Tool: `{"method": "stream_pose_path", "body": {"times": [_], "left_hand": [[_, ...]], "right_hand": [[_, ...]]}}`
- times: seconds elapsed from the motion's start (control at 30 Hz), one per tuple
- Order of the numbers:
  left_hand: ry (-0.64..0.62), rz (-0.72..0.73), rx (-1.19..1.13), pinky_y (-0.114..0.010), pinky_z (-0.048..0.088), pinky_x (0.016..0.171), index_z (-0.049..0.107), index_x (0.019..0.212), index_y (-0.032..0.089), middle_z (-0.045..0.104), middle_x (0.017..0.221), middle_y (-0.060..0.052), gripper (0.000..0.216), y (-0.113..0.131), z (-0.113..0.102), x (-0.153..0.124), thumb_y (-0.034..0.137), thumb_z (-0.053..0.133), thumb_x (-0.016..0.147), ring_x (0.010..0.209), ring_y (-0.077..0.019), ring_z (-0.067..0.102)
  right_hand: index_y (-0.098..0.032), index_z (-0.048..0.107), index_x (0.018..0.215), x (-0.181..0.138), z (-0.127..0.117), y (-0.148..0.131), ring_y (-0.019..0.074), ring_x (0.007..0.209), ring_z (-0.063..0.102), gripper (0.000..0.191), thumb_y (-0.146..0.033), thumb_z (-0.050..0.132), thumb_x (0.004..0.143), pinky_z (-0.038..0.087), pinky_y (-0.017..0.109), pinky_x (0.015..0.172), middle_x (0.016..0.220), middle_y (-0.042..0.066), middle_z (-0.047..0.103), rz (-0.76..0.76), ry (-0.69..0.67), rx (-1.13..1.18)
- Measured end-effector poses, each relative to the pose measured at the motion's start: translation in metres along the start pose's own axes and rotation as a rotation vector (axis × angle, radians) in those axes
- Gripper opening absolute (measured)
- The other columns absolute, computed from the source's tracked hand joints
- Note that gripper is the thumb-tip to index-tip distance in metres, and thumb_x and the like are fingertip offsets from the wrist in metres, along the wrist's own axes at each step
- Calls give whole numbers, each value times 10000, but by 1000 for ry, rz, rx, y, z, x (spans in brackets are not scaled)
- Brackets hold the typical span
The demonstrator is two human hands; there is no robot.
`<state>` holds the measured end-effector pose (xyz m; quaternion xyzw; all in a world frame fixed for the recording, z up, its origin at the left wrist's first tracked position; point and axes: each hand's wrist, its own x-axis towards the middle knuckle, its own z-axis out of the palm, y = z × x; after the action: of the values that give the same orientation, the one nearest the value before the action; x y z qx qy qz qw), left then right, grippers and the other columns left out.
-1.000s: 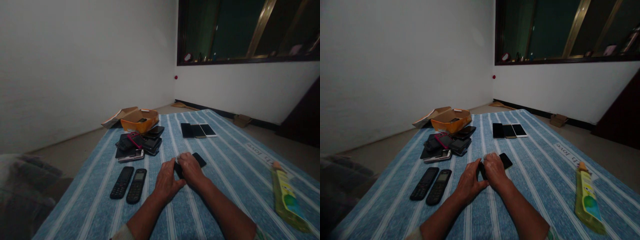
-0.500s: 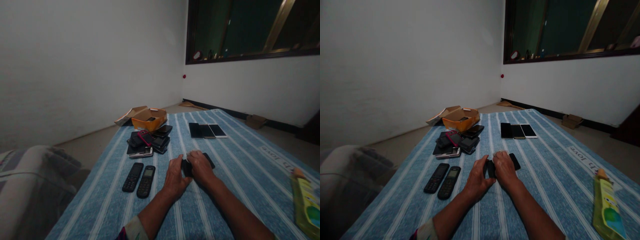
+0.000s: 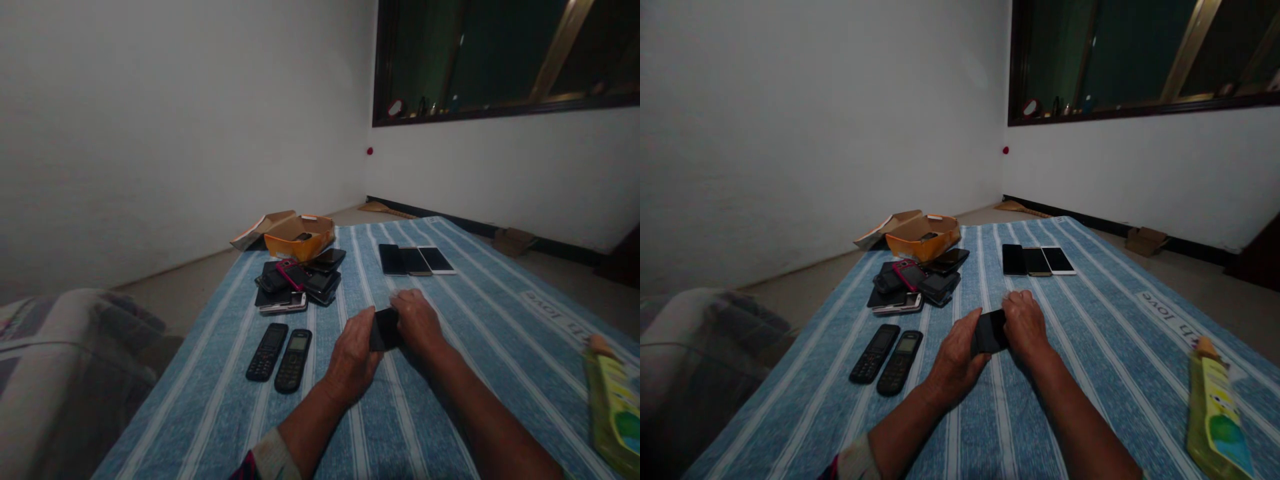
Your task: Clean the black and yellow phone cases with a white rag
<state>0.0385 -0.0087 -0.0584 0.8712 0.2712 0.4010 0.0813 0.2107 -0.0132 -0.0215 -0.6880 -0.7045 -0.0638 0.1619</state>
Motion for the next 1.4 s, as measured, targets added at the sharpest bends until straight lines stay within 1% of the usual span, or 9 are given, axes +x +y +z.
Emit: {"method": "stream_pose_path", "body": {"times": [0.23, 0.37, 0.43, 0.53, 0.83, 1.0, 1.17, 1.27, 1.4], "left_hand": [[-17, 18, -77, -522, 457, 1027, 199, 1470, 170, 487, 1364, -176, 730, -1, 2, 0, 59, 516, 823, 1285, -301, 465], [-14, 22, -67, -521, 473, 1017, 192, 1475, 175, 498, 1354, -174, 714, -2, 3, -2, 78, 522, 850, 1276, -297, 480], [-6, 31, -34, -528, 482, 1009, 171, 1484, 176, 499, 1360, -180, 741, -3, 4, -3, 68, 525, 841, 1279, -305, 484], [-3, 20, 13, -529, 496, 998, 130, 1497, 186, 504, 1374, -184, 790, -4, 4, -4, 55, 531, 829, 1287, -312, 490], [-48, -79, 2, -474, 482, 1040, 121, 1504, 204, 442, 1469, -165, 818, -5, 4, -7, 39, 537, 819, 1338, -281, 459], [-46, -66, -41, -484, 451, 1067, 106, 1508, 222, 437, 1470, -160, 795, -5, 4, -7, 58, 521, 850, 1356, -275, 434], [-57, -64, -90, -492, 412, 1102, 107, 1506, 217, 402, 1498, -145, 873, -3, 3, -4, -27, 500, 765, 1384, -275, 390], [-62, -79, -91, -491, 433, 1085, 134, 1498, 224, 431, 1478, -139, 893, -1, 2, -3, -40, 521, 738, 1359, -283, 427], [-49, -53, -57, -497, 463, 1054, 110, 1502, 225, 449, 1458, -161, 863, -2, 3, -4, 6, 543, 789, 1346, -297, 444]], "right_hand": [[-163, 674, 877, -3, 0, -26, 229, 964, 482, 208, -66, 490, 876, 349, 293, 852, 968, 80, 644, -134, 18, 103], [-174, 685, 885, -2, -3, -13, 223, 943, 486, 245, -55, 471, 875, 349, 288, 824, 959, 74, 647, -55, 1, 68], [-174, 691, 890, 0, -5, -2, 222, 941, 488, 269, -29, 467, 854, 351, 285, 804, 958, 76, 649, 19, -8, 26], [-175, 690, 888, 1, -8, 7, 222, 942, 490, 280, -12, 468, 836, 351, 283, 782, 972, 75, 651, 56, -10, -16], [-176, 680, 818, 2, -11, 4, 226, 912, 499, 249, -23, 484, 825, 341, 296, 744, 902, 82, 641, 52, -38, -43], [-168, 666, 829, -2, -7, -17, 231, 910, 492, 202, -73, 493, 871, 339, 309, 760, 911, 82, 633, -36, -16, -23], [-171, 663, 897, -4, -4, -34, 226, 922, 488, 179, -84, 506, 887, 341, 310, 792, 949, 74, 629, -119, 19, 32], [-182, 667, 892, -4, -5, -30, 217, 919, 494, 179, -108, 505, 902, 345, 302, 788, 938, 61, 636, -121, 14, 42], [-185, 677, 849, -1, -7, -14, 215, 921, 504, 209, -90, 495, 888, 349, 295, 776, 935, 66, 648, -56, -17, -1]]}}
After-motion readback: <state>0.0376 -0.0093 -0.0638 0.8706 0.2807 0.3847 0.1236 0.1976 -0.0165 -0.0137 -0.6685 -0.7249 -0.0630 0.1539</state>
